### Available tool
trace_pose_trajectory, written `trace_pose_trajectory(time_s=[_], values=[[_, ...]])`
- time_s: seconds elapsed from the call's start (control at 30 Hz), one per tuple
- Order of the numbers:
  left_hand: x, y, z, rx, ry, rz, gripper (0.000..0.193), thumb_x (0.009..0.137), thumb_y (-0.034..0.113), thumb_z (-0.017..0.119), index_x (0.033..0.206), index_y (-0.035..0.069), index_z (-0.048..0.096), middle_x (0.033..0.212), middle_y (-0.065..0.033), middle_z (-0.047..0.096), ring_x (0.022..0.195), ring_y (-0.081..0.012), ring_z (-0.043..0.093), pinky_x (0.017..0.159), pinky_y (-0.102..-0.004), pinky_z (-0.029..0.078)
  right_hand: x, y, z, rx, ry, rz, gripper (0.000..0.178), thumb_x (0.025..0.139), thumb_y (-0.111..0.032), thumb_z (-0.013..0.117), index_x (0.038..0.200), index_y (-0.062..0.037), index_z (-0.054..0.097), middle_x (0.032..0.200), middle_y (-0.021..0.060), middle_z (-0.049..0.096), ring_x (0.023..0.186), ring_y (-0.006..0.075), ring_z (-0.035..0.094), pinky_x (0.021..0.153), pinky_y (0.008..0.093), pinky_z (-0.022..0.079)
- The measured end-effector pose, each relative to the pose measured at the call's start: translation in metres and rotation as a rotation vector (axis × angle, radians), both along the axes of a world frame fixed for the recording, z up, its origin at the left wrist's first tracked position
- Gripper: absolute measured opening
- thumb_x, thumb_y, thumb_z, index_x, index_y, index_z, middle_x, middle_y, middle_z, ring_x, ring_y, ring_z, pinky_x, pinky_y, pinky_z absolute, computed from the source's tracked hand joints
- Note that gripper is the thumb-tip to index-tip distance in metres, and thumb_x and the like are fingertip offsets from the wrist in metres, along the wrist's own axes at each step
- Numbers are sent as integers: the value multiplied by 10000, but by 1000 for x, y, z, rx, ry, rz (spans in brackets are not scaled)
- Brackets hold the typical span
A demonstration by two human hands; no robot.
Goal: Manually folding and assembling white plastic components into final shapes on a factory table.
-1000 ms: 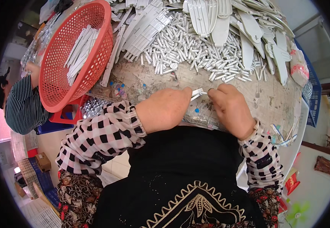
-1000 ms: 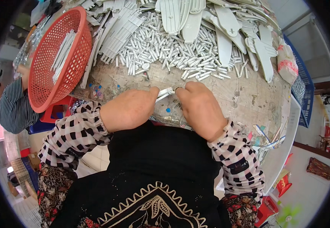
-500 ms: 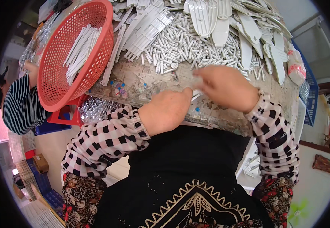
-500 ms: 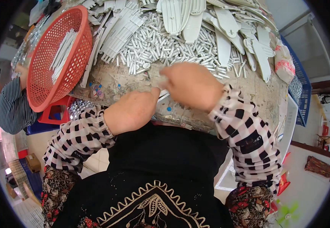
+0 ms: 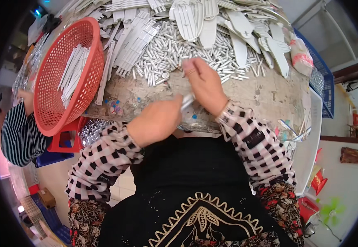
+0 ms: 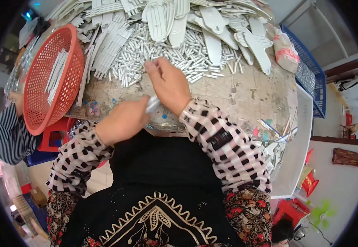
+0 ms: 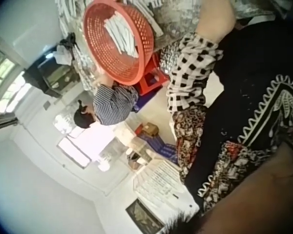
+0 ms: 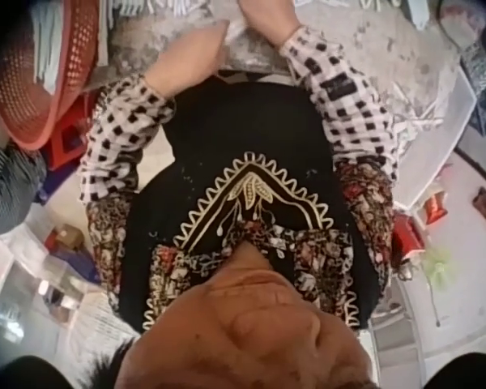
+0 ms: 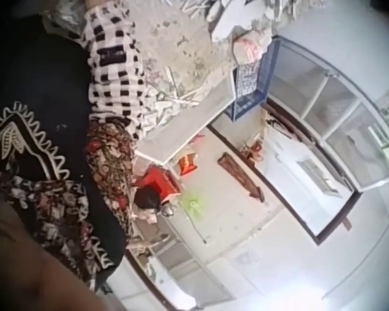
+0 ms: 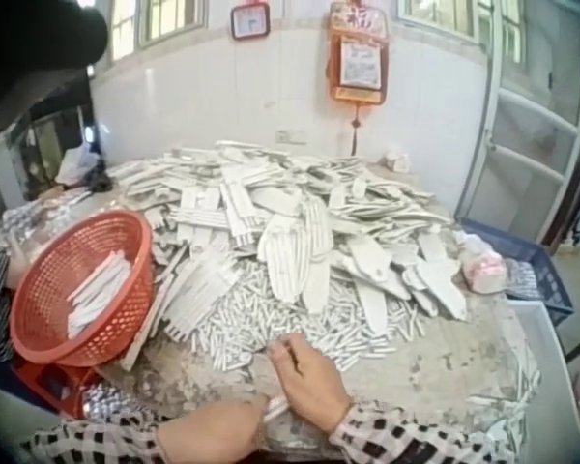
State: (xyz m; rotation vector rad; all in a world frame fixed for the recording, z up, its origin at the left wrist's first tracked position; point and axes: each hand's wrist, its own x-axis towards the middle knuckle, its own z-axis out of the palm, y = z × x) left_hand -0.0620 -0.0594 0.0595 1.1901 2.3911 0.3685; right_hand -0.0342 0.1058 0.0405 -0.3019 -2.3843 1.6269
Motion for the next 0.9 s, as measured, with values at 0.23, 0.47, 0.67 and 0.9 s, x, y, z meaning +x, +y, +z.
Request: trace_pose_trajectory(time_s=[0.23,0.47,0.67,0.9], values=[[19,38,8,1022,-1302,354,371,943,127,563,1269,54,402,1131,-168,613,1007,-220,617,839,-343,519,112,-6,10,-625,-41,110,349,999,-274,497,1228,-20,429,1042,84,568,899,125,560,747,266,479],[71,111,-17,735,-1617,150,662,935,329,612,1441,75,268,1413,-110,447,1181,-200,515,1000,-377,421,215,37,17,-380,-262,-315,288,975,-210,506,1208,-47,462,761,60,647,539,100,586,445,199,421],[86,110,-29,224,-1612,-30,524,983,440,487,1359,79,426,1213,-114,575,1096,-189,562,950,-317,437,271,126,48,353,208,-1063,280,976,-271,509,1058,-6,546,739,73,651,584,90,570,535,216,425],[81,90,-37,181,-1554,18,508,1006,448,421,1343,68,449,1141,-118,600,1028,-169,587,924,-307,459,324,202,49,1264,-245,-1010,318,970,-280,539,1116,-12,627,735,69,615,654,85,548,567,223,430]])
